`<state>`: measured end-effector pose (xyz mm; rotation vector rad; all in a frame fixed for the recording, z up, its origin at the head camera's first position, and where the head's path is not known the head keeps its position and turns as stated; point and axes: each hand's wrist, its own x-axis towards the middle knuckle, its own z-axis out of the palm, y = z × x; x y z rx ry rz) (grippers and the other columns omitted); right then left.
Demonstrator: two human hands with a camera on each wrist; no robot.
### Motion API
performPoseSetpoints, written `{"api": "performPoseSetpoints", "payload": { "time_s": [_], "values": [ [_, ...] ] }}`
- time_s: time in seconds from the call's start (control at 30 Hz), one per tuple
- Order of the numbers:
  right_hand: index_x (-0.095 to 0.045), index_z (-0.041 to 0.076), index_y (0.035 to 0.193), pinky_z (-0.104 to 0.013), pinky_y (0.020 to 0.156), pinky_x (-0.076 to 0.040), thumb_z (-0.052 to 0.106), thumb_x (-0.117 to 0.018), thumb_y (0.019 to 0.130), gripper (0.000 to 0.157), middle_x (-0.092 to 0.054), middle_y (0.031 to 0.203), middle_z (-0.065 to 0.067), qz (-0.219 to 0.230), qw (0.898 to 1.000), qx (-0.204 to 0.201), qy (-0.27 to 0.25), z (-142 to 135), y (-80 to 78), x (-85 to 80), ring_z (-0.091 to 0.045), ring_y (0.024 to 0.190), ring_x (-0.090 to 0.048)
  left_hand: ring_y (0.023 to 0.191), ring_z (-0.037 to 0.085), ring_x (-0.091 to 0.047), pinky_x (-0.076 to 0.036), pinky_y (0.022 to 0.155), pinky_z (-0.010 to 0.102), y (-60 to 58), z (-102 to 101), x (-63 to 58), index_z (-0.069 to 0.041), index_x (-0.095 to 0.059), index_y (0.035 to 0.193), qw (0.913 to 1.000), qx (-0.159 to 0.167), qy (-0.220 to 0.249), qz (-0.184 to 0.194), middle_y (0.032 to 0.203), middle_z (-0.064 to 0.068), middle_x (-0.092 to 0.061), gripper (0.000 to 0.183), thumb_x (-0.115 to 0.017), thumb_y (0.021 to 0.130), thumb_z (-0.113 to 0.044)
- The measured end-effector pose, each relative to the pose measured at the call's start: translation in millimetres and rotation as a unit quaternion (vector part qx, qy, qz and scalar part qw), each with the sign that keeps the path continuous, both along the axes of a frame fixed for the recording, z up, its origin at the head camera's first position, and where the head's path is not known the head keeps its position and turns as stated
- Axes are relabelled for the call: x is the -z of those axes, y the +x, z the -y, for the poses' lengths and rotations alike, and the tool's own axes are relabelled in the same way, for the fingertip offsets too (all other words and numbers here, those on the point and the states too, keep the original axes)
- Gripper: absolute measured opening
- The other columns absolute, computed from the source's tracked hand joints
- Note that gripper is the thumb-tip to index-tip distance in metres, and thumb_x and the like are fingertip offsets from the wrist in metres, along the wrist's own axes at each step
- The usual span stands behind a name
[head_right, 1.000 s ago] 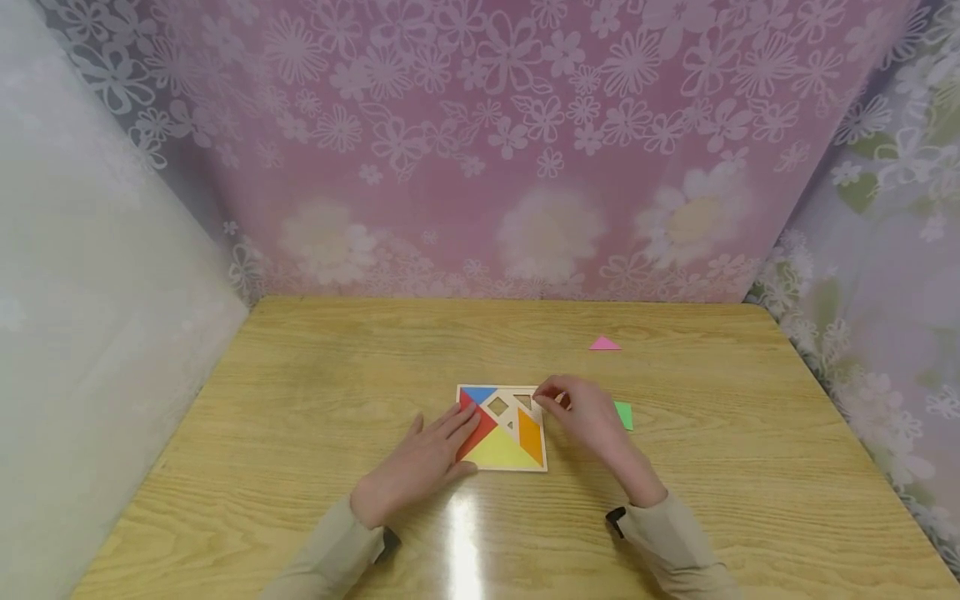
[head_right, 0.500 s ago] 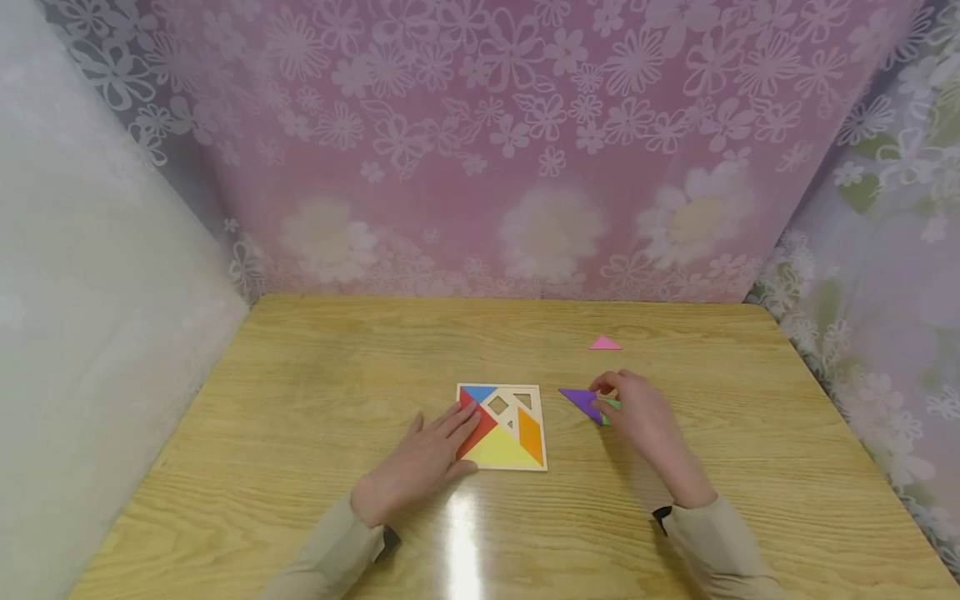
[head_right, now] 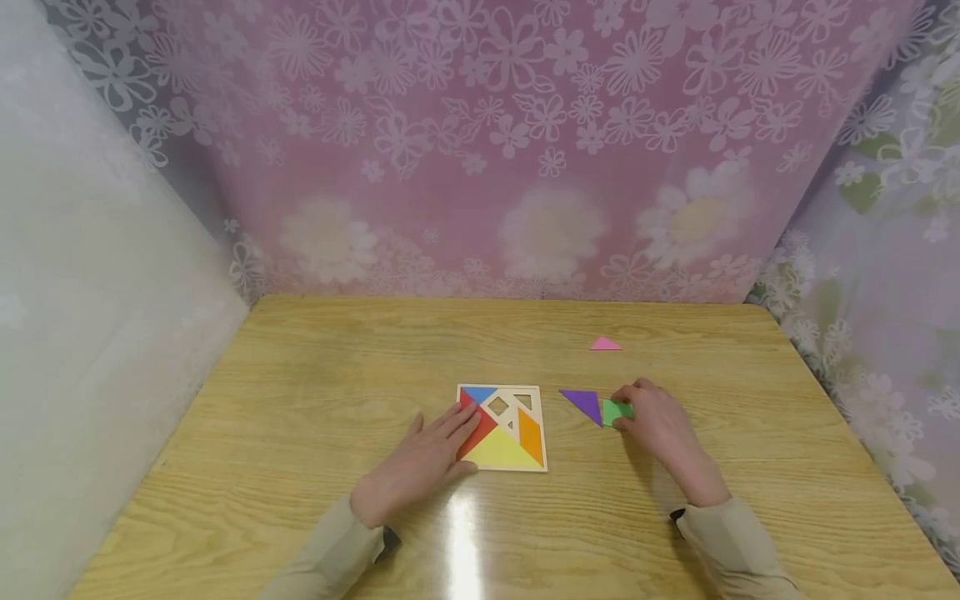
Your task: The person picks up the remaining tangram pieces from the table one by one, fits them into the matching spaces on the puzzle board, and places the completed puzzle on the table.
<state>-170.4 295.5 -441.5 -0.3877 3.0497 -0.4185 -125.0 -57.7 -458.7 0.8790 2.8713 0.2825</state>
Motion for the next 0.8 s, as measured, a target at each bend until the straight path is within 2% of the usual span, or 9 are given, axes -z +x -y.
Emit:
{"api": "performPoseSetpoints", "payload": {
  "time_s": [0.17,0.3,0.47,0.57,0.8],
  "values": [
    [-0.069,-0.006,0.108,-0.046,0.069,-0.053,0.01,-0.085,0.08,0.036,-0.063,0.099,-0.017,0.014,1.0,0.003,-0.006,-1.0,-2.8,-0.4,-0.031,0.081,-0.063,0.153,0.022,-0.026,-0.028,0.116,0.065,-0.2,0.1,-0.1,-0.011,-0.036,0.158,1.0,0.0,-0.005,-0.002,0.166,0.004,-0.029,0.069,-0.055,0.102,-0.047],
    [-0.065,-0.002,0.103,-0.047,0.069,-0.052,0.008,-0.086,0.079,0.034,-0.065,0.097,-0.017,0.028,0.999,0.012,-0.027,-1.0,-3.1,-1.3,-0.03,0.081,-0.063,0.153,0.022,-0.025,-0.028,0.116,0.063,-0.4,-0.1,-0.5,-0.011,-0.035,0.159,0.9999,0.002,-0.01,-0.002,0.167,0.004,-0.028,0.069,-0.054,0.102,-0.047],
    [-0.062,0.002,0.101,-0.045,0.066,-0.052,0.004,-0.079,0.085,0.024,-0.069,0.098,-0.02,0.036,0.998,0.014,-0.059,-3.4,-3.0,-2.3,-0.034,0.083,-0.066,0.153,0.023,-0.026,-0.029,0.117,0.061,0.1,-0.7,-0.1,-0.01,-0.036,0.158,0.9999,0.005,-0.009,-0.004,0.166,0.005,-0.029,0.069,-0.054,0.103,-0.047],
    [-0.064,0.003,0.106,-0.04,0.062,-0.053,0.0,-0.073,0.089,0.019,-0.07,0.099,-0.019,0.023,0.996,0.012,-0.088,-5.0,-1.5,-4.1,-0.034,0.083,-0.069,0.153,0.023,-0.026,-0.029,0.118,0.06,0.2,-0.7,0.1,-0.009,-0.036,0.158,0.9999,0.007,-0.008,-0.006,0.166,0.006,-0.029,0.069,-0.054,0.103,-0.046],
    [-0.067,0.007,0.127,-0.031,0.059,-0.057,0.001,-0.067,0.095,0.032,-0.068,0.104,-0.016,0.011,0.984,0.011,-0.178,-2.2,0.9,-15.4,-0.024,0.079,-0.071,0.153,0.023,-0.027,-0.029,0.118,0.058,-0.9,-0.5,1.8,-0.009,-0.037,0.158,0.9997,0.01,-0.016,-0.015,0.166,0.006,-0.029,0.068,-0.054,0.103,-0.046]
  ]
}}
